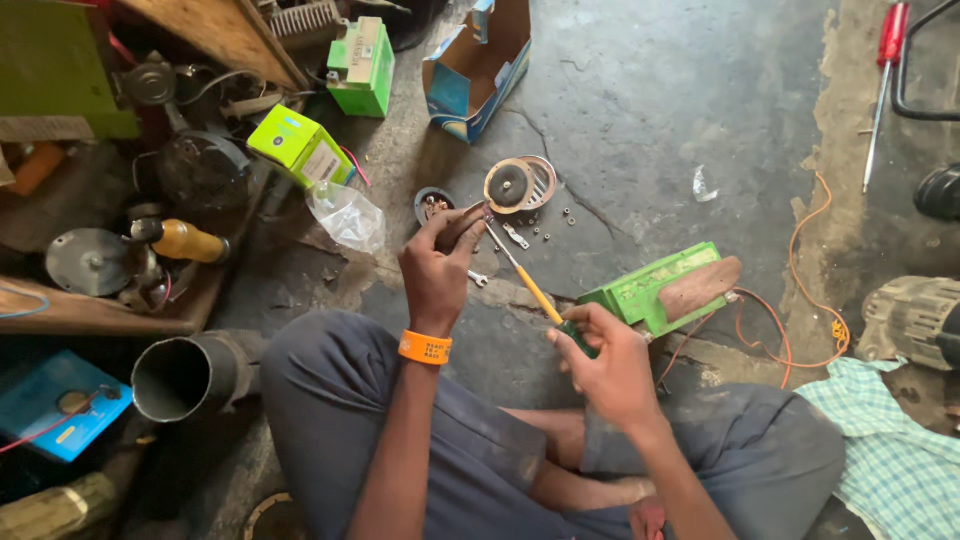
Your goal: The person sits on the floor and uses a screwdriver to adjust a small cylindrical electrical component. They then connect an orange wire to a green battery and test the component by touching the wire to its terminals. The person repeats this testing process several times.
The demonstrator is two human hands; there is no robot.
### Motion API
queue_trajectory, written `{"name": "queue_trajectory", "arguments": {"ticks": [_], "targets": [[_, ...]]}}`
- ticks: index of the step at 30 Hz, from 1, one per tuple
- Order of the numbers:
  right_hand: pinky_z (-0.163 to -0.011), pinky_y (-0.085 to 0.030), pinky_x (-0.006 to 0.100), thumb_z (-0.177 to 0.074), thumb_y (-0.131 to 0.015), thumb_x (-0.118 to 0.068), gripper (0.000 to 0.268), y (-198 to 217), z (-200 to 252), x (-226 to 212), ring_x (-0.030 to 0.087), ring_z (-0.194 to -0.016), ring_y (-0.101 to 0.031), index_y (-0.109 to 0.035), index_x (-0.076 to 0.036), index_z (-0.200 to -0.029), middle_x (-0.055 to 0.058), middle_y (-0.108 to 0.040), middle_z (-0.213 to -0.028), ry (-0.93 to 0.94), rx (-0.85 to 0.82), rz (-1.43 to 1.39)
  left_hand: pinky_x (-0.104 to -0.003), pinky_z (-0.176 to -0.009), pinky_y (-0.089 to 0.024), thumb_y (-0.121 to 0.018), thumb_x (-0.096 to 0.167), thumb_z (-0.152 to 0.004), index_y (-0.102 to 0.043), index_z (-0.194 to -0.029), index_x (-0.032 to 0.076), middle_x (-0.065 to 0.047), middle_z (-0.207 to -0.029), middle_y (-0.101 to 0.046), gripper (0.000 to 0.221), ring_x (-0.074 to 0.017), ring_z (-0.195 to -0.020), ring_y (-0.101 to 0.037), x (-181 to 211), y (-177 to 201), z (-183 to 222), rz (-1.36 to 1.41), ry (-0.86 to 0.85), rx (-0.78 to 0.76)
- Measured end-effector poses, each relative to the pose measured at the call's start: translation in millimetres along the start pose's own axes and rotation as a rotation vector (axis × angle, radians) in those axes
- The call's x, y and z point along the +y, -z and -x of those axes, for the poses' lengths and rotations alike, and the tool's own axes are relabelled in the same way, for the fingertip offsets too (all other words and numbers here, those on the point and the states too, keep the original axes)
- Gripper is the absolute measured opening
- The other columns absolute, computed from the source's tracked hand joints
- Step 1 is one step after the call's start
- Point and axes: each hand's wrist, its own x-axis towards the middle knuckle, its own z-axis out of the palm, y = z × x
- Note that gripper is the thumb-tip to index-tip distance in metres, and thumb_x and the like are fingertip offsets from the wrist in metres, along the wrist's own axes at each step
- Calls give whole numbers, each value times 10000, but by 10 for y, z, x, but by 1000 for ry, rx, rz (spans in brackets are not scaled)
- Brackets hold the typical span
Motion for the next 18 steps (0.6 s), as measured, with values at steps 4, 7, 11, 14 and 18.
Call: {"name": "queue_trajectory", "arguments": {"ticks": [4, 7, 11, 14, 18], "targets": [[-669, -534, 396, -911, -753, -154, 265, -116, 72, -29, 353, -792, -701, -729, -18, -1137, 162, -720, -921, 401, 222, 488, -268, -782, -567, -774, 113, -905, -734, -1046, 10, -76, -967, -795, 179, -96, -890, -740, 0, 75, -43, 52, -47, -35], [-642, -520, 365, -920, -744, -138, 264, -95, 69, 7, 314, -744, -695, -732, -1, -1145, 160, -713, -885, 406, 196, 432, -286, -712, -551, -801, 137, -893, -745, -1024, 21, -93, -883, -780, 184, -114, -790, -720, 29, 117, -72, -82, -21, -61], [-430, -347, 237, -945, -721, -136, 309, -23, 30, 40, 88, -510, -470, -745, -24, -1232, 36, -642, -738, -251, -56, -319, -282, -716, -551, -797, 138, -898, -742, -1037, 27, -85, -901, -781, 187, -104, -804, -728, 110, 165, -103, -66, -74, -102], [-321, -240, 199, -943, -646, -168, 289, 97, 22, 60, 40, -415, -403, -708, 27, -1148, 15, -566, -707, -475, -223, -649, -266, -729, -561, -786, 130, -908, -738, -1039, 24, -72, -925, -795, 175, -88, -841, -735, 123, 190, -110, 20, -55, -154], [-299, -209, 178, -968, -633, -208, 298, 205, -121, 11, 15, -397, -359, -663, 22, -1155, 10, -531, -720, -563, -354, -845, -254, -729, -558, -769, 107, -916, -740, -1052, 11, -75, -944, -803, 169, -81, -840, -721, 108, 164, -163, 117, 1, -171]]}}
